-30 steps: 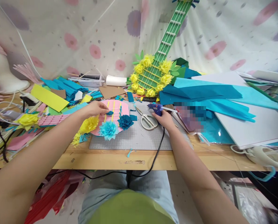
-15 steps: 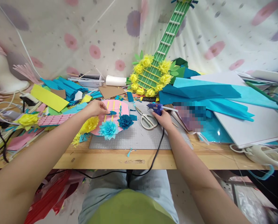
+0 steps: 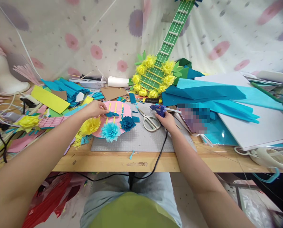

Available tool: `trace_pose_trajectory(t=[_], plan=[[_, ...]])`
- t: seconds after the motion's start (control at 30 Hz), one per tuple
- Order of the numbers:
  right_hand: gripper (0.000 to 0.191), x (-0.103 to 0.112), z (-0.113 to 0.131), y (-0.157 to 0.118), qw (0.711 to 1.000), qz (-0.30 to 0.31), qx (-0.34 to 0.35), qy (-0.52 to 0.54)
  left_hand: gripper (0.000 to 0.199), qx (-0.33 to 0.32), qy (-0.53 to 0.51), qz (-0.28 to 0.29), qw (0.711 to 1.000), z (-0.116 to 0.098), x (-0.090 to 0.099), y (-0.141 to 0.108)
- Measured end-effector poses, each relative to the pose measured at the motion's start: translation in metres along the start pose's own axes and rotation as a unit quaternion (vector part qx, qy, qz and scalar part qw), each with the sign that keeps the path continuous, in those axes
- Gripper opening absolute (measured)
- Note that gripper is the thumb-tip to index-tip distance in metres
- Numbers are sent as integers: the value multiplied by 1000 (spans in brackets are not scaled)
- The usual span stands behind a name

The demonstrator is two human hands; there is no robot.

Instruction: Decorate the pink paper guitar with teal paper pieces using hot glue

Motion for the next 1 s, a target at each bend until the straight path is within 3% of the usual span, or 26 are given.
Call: trace_pose_trajectory(t=[0.27, 0.5, 0.67, 0.83, 1.0], plan=[[35, 3, -2, 1, 999, -18, 11, 33, 25, 6, 86, -26, 996, 1, 12, -1], [43, 3, -10, 7, 986, -30, 36, 159, 23, 10, 59, -34, 998, 3, 20, 2], [45, 4, 4, 0, 957, -11, 100, 273, 28, 8, 83, -76, 994, -4, 25, -2], [44, -2, 33, -18, 925, 79, 169, 331, 25, -51, 55, -63, 995, -40, 3, -11], [46, -11, 48, -30, 932, 136, 186, 279, 19, -98, 25, -2, 995, -68, -30, -3]])
Point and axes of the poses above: each hand's wrist, its own y-axis towards the middle knuckle, its own x-axis out of the back of the hand, z = x × y, the point moved 8 cm from there along y, towards the middle knuckle, and after that the axes turned 15 degrees about z, right-handed, at the moved point
